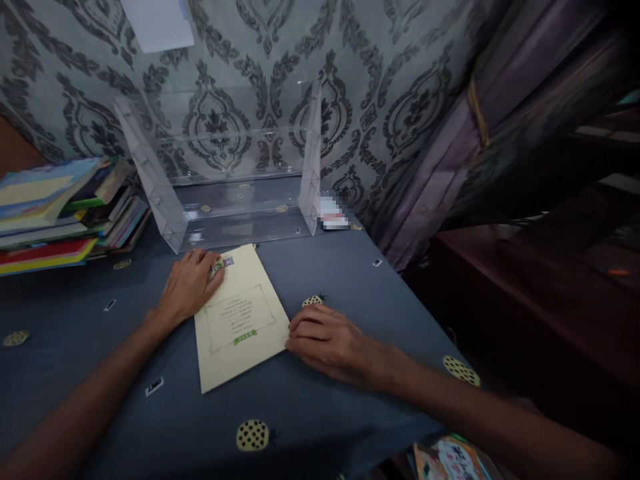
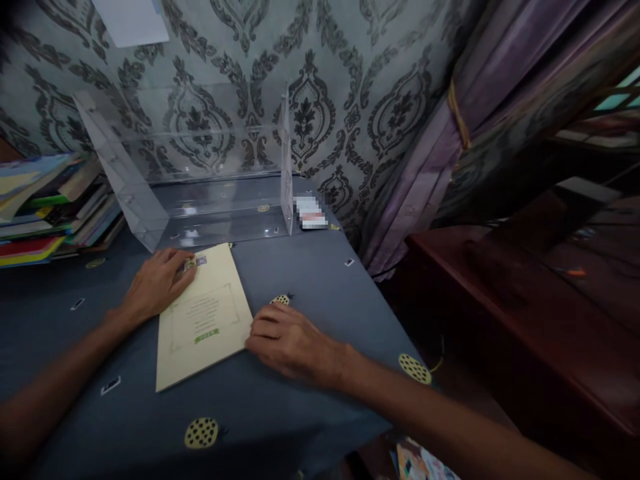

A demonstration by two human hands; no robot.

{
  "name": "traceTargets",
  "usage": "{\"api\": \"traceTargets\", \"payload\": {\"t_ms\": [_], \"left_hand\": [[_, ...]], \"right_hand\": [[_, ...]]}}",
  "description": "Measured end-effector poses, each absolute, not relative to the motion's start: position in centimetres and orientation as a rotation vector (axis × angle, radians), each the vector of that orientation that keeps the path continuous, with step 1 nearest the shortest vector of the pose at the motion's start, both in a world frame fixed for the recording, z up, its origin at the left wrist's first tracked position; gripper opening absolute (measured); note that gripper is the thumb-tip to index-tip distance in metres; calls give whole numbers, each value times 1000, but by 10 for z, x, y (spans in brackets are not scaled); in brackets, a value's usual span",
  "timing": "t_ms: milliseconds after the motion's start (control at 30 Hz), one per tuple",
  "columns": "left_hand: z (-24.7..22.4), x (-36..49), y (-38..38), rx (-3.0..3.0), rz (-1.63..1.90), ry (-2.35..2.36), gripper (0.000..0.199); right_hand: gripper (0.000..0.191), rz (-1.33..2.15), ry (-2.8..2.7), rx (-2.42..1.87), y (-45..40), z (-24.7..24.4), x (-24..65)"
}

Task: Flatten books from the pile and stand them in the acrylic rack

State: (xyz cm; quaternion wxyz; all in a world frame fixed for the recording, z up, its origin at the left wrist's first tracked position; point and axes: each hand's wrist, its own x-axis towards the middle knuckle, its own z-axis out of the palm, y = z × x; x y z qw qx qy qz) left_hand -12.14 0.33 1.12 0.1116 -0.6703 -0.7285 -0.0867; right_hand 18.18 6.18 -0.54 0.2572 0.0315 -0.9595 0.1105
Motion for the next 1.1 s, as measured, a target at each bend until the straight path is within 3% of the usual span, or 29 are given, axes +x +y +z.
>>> {"api": "traceTargets", "payload": {"t_ms": [300,467,633,867,1100], "left_hand": [[11,-91,-5,-2025,-227,-1896,36],[4,-44,-32,-2322,-295,-1658,39],[11,-11,-55,-2444,-188,-1604,63],[12,-6,-53,-2368,-242,-1507,37],[16,-3,-53,-2351,-239,-1460,35]], "right_hand": [[15,401,-2597,43,62,-7,183],[18,840,-2408,-163,64,-3,182],[26,1399,-2222,-400,71,-4,180],[29,1610,-2093,-419,74,-7,178],[29,1653,-2044,-421,73,-7,179]]}}
